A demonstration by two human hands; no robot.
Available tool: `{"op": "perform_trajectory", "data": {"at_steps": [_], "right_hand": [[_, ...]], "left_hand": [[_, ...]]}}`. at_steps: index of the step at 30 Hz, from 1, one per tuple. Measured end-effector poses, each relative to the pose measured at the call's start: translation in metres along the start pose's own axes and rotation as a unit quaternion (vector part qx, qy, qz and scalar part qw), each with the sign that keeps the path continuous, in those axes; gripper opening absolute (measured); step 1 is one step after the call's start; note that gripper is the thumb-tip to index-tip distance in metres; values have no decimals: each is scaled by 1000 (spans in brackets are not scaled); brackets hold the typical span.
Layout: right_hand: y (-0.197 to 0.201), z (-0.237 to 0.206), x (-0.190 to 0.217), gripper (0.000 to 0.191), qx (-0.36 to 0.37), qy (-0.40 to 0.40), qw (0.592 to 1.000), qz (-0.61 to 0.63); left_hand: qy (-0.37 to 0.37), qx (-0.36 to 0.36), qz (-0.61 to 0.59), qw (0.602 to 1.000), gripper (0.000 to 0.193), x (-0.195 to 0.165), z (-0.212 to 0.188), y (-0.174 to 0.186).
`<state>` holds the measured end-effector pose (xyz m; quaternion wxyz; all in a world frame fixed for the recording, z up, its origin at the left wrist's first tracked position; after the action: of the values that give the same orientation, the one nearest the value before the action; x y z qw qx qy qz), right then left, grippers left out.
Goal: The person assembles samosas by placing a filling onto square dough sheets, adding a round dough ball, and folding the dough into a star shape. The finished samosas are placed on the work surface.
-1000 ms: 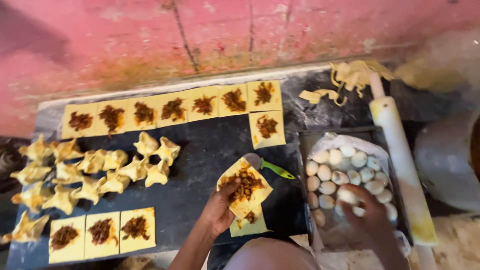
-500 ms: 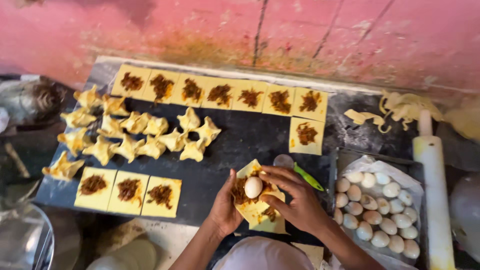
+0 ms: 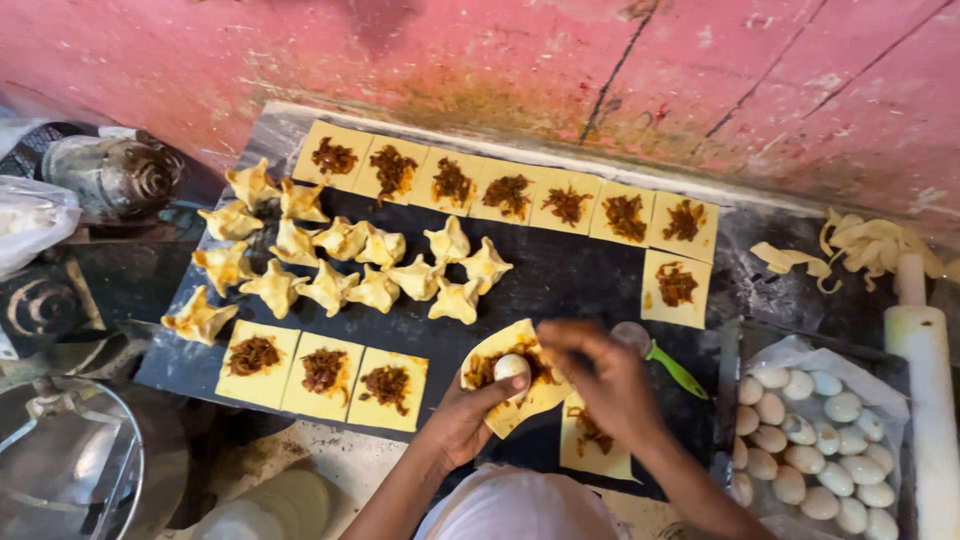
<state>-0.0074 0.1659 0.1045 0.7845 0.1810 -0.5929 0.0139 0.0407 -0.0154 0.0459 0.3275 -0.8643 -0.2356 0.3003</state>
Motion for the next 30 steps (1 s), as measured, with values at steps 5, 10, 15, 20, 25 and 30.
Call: {"op": "perform_trajectory", "data": {"at_steps": [5, 10, 15, 20, 25, 30], "right_hand": [[-35, 42, -7, 29, 119, -99, 983, -94], [-66, 39, 2, 15, 121, -12, 990, -70], [-111, -3, 19, 31, 72, 133, 971, -186], [-134, -20, 25, 46, 80, 189, 928, -312], [-141, -32, 23, 61, 88, 268, 869, -407], [-151, -42, 10, 34, 121, 306, 816, -474]], "left_hand": [[14, -18, 69, 997, 56, -14, -11, 26], [-3, -40, 54, 998, 56, -23, -12, 59], [-27, 65, -30, 997, 58, -40, -19, 78], [6, 129, -147, 981, 58, -56, -31, 80], [1, 68, -100, 993, 51, -66, -35, 79], [30, 87, -70, 993, 52, -68, -35, 82]]}}
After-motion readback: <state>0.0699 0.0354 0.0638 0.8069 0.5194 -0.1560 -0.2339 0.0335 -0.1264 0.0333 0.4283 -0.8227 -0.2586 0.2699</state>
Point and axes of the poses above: each hand's wrist, its own z-axis towards the middle knuckle, its own y-axis out of the back of the hand, x = y × z, the point moved 2 cm from there along z, towards the middle knuckle, and after that the axes turned 13 degrees about y, right-handed, at the moved point
